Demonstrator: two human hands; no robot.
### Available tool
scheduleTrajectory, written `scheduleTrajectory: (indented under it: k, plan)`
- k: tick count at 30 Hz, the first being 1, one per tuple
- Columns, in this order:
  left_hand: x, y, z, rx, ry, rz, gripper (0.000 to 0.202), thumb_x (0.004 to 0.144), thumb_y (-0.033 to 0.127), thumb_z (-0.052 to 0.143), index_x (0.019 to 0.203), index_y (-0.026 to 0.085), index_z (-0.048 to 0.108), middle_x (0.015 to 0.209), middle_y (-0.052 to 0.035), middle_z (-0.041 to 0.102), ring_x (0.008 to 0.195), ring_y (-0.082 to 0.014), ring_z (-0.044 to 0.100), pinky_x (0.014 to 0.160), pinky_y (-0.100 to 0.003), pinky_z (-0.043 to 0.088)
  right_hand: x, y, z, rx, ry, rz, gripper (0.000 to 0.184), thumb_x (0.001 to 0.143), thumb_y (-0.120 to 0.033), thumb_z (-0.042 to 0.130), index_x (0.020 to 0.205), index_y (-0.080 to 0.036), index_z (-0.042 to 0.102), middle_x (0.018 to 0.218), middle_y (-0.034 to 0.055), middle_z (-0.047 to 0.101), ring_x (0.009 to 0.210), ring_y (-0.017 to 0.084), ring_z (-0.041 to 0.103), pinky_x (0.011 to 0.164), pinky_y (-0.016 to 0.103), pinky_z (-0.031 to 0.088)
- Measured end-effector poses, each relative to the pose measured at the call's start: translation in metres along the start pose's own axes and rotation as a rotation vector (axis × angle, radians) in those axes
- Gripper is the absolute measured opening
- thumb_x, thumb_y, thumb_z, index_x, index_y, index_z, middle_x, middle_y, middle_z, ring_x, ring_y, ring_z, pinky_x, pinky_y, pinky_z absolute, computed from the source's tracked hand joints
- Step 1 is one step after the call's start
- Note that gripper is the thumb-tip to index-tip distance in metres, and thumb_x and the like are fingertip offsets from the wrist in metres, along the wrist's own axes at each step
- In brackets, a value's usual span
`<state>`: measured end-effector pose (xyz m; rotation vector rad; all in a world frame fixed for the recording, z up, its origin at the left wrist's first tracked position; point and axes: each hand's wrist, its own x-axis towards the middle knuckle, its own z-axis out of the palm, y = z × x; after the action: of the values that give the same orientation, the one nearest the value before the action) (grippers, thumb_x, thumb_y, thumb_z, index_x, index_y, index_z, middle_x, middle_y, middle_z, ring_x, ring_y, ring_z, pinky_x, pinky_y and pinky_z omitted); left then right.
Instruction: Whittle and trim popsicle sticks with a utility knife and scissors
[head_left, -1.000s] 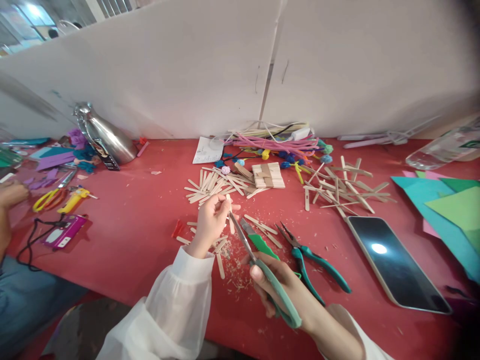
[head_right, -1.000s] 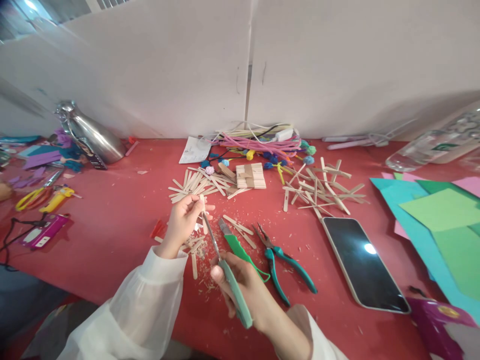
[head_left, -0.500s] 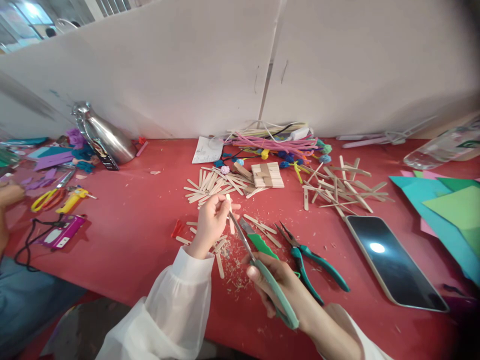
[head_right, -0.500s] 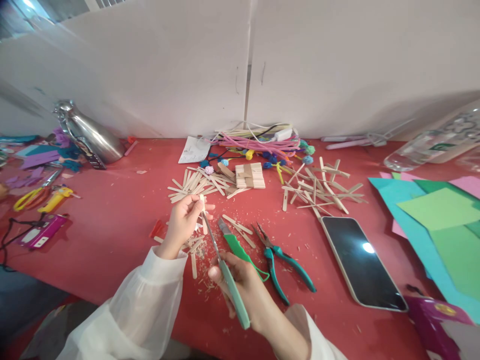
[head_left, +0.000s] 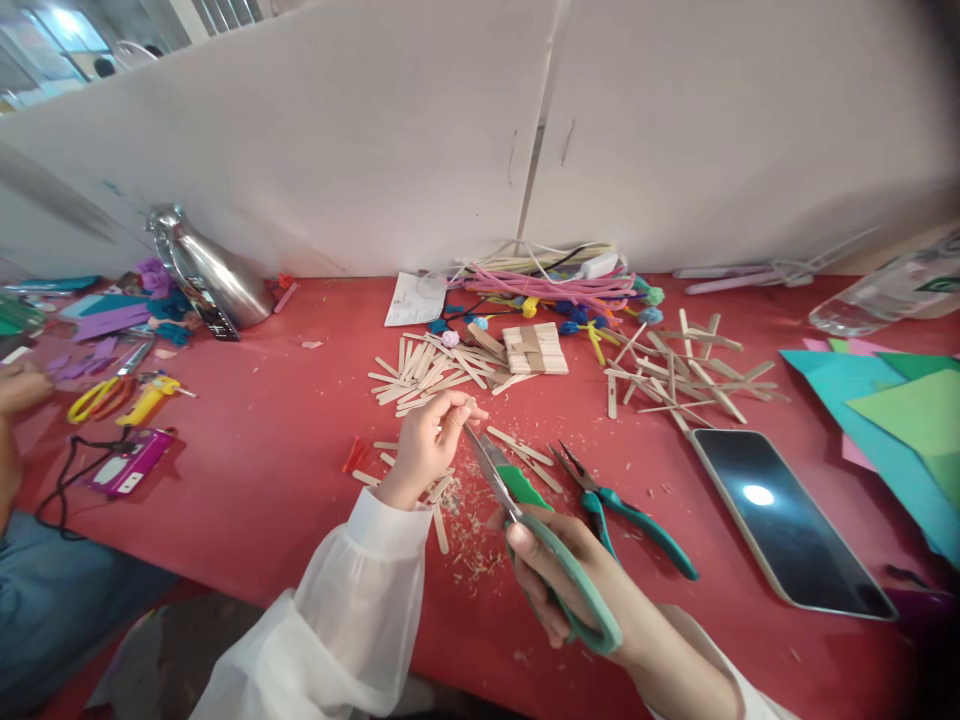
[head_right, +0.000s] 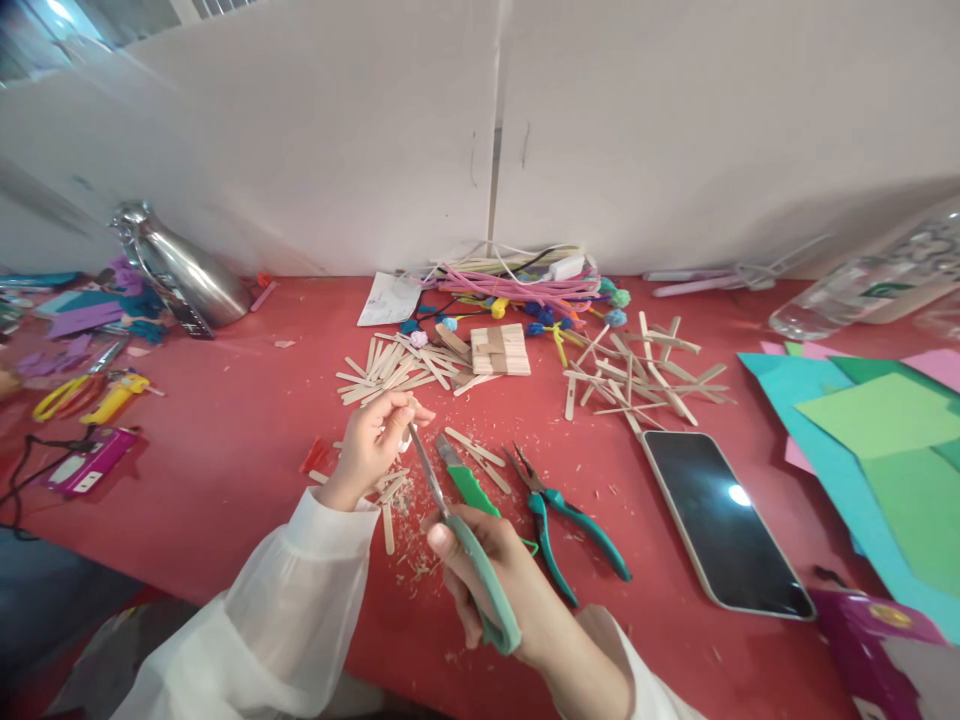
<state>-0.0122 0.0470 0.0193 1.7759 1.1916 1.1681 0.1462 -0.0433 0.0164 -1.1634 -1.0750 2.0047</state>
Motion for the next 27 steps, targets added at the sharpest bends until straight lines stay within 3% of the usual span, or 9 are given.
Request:
scheduleTrajectory:
  k: [5, 9, 13, 18, 27]
  plan:
    - [0.002, -0.003, 0.000, -0.203, 0.063, -0.125, 0.020, 0.085, 0.037, 0.048, 0.080, 0.018, 0.047, 0.080, -0.0075, 0.071, 0.068, -0.0148, 0.066, 0.061, -0.024, 0.050, -0.001, -0.002, -0.002, 0.007, -0.006, -0.028, 0.045, 0.072, -0.063, 0.053, 0.073, -0.019, 0.042, 0.043, -0.0114, 0.038, 0.026, 0.003, 0.037, 0.027, 0.014, 0.028]
    - [0.004, -0.005, 0.001, -0.215, 0.131, -0.231, 0.026, 0.082, 0.042, 0.051, 0.079, 0.017, 0.048, 0.077, -0.0077, 0.071, 0.062, -0.0147, 0.065, 0.050, -0.021, 0.046, -0.002, -0.003, 0.000, 0.030, -0.023, -0.075, 0.046, 0.073, -0.065, 0.049, 0.078, -0.020, 0.041, 0.046, -0.0109, 0.038, 0.028, 0.003, 0.035, 0.030, 0.016, 0.033]
    - [0.005, -0.004, 0.000, -0.280, 0.143, -0.296, 0.028, 0.079, 0.045, 0.054, 0.079, 0.017, 0.049, 0.077, -0.0068, 0.070, 0.057, -0.0149, 0.065, 0.049, -0.022, 0.047, -0.002, -0.001, 0.003, 0.073, -0.068, -0.049, 0.047, 0.072, -0.067, 0.048, 0.078, -0.021, 0.038, 0.046, -0.0113, 0.038, 0.028, 0.003, 0.031, 0.037, 0.022, 0.043]
    - [0.004, 0.000, 0.000, -0.287, 0.147, -0.312, 0.028, 0.079, 0.044, 0.055, 0.079, 0.017, 0.049, 0.078, -0.0063, 0.070, 0.056, -0.0145, 0.066, 0.048, -0.021, 0.048, 0.000, 0.004, 0.004, 0.060, -0.088, -0.055, 0.045, 0.074, -0.067, 0.044, 0.075, -0.022, 0.036, 0.047, -0.0105, 0.039, 0.031, 0.003, 0.033, 0.045, 0.025, 0.047]
    - [0.002, 0.005, 0.001, -0.265, 0.114, -0.325, 0.026, 0.080, 0.043, 0.054, 0.076, 0.018, 0.047, 0.074, -0.0050, 0.070, 0.055, -0.0143, 0.065, 0.039, -0.017, 0.044, 0.002, 0.003, 0.006, 0.043, -0.047, -0.050, 0.045, 0.072, -0.065, 0.050, 0.076, -0.022, 0.037, 0.047, -0.0106, 0.037, 0.031, 0.004, 0.032, 0.040, 0.025, 0.046]
